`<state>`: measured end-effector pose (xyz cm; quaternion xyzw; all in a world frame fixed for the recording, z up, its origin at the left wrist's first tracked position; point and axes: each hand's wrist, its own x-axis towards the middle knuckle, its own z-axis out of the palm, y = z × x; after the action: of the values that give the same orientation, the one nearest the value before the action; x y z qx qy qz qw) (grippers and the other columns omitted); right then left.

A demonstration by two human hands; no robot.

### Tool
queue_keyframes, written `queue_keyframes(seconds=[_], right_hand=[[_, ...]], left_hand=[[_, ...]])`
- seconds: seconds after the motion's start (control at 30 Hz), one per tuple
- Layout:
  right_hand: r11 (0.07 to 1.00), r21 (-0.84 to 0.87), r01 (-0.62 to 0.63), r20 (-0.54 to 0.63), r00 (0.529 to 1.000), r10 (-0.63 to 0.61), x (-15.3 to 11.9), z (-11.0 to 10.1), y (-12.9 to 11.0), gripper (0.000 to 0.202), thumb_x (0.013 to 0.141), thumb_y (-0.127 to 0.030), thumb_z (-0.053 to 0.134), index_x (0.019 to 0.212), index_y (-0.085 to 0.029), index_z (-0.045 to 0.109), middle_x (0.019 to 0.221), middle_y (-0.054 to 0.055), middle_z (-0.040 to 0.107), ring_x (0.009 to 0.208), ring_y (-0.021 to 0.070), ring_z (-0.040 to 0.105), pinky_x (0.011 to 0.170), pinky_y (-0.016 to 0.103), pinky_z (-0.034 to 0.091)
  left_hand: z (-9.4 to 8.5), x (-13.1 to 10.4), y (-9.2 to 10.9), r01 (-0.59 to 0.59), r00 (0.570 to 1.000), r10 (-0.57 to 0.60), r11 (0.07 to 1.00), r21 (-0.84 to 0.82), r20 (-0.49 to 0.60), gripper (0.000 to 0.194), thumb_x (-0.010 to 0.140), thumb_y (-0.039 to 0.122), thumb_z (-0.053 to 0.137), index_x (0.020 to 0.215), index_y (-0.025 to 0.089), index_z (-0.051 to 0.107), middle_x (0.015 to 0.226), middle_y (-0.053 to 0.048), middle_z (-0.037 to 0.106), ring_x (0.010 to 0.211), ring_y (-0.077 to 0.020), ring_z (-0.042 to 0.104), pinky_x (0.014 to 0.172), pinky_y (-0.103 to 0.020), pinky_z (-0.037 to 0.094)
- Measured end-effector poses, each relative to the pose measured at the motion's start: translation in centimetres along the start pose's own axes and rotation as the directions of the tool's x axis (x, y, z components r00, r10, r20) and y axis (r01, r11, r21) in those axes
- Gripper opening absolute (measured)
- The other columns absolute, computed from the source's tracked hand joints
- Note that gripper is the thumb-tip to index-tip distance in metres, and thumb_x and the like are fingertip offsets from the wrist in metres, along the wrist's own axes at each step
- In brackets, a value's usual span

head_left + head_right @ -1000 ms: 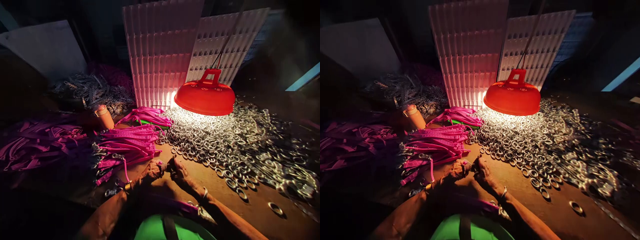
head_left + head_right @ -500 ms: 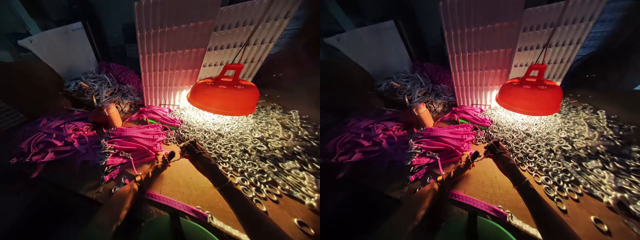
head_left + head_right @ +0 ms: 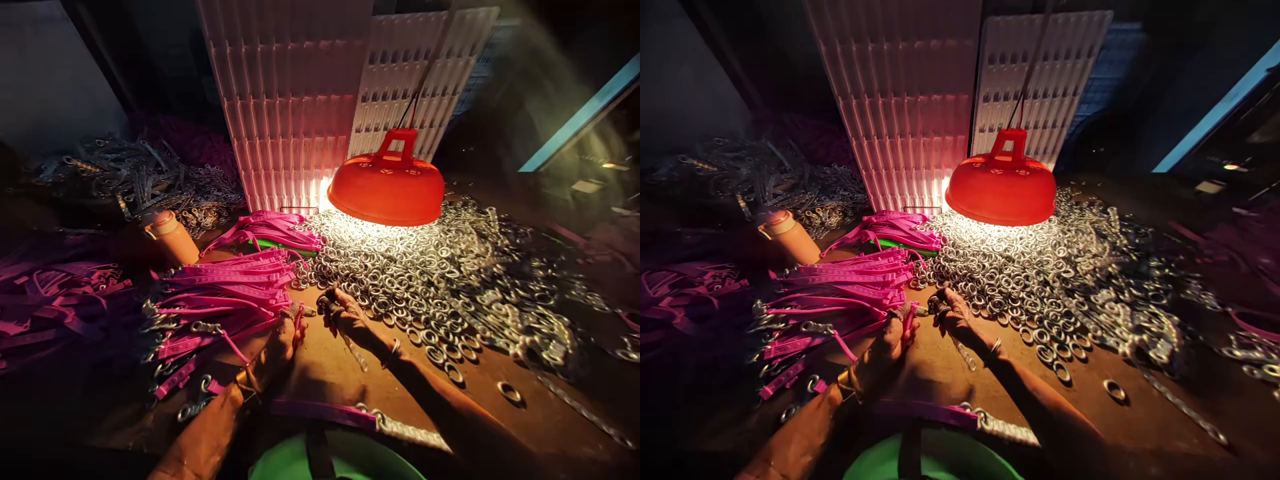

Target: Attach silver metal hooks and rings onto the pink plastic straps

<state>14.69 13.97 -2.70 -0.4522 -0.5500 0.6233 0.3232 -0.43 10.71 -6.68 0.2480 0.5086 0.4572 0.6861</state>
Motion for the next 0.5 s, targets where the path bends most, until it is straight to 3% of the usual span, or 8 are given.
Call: queue_keyframes(seconds=[0.1,0.2,0.37,0.5], right_hand=[[0.999,-0.040,0.033,0.000,0.999,-0.033,-0.7,1.1,0.7,0.022,0.082,-0.040,0.052,0.083,-0.020,0.045,0.059,-0.005,0.049,0.039,0.0059,0.038,0.034,0.016,0.030],[0.996,-0.018,0.084,-0.015,0.996,-0.084,-1.2,1.8,0.7,0.028,0.086,-0.043,0.045,0.071,-0.019,0.040,0.060,-0.003,0.046,0.044,0.0062,0.038,0.038,0.017,0.030],[0.993,0.041,0.110,-0.027,0.994,-0.109,-1.7,2.1,0.8,0.038,0.091,-0.048,0.034,0.065,-0.021,0.032,0.059,-0.001,0.042,0.049,0.0088,0.036,0.043,0.020,0.032],[0.985,-0.020,0.171,0.004,0.985,-0.171,-1.6,2.3,2.1,0.038,0.090,-0.051,0.031,0.067,-0.022,0.027,0.058,-0.003,0.033,0.048,0.0089,0.028,0.043,0.020,0.030]], left_hand=[[0.5,-0.8,0.2,0.016,1.000,-0.017,0.996,-0.089,-0.018,0.034,0.065,0.044,0.061,0.079,0.017,0.045,0.057,0.004,0.043,0.044,-0.0053,0.034,0.044,-0.020,0.024],[0.4,-1.7,0.1,-0.007,1.000,0.005,0.995,-0.103,-0.020,0.029,0.063,0.035,0.063,0.079,0.016,0.047,0.060,0.003,0.046,0.049,-0.0062,0.040,0.046,-0.018,0.025],[0.2,-2.8,0.1,-0.011,1.000,0.013,0.996,-0.085,0.027,0.030,0.059,0.035,0.065,0.076,0.014,0.052,0.061,0.002,0.047,0.051,-0.0058,0.041,0.046,-0.018,0.023],[0.5,-3.2,0.3,-0.048,0.994,0.040,0.996,0.079,0.097,0.039,0.060,0.047,0.067,0.072,0.016,0.048,0.056,0.005,0.036,0.046,-0.0043,0.032,0.044,-0.019,0.020]])
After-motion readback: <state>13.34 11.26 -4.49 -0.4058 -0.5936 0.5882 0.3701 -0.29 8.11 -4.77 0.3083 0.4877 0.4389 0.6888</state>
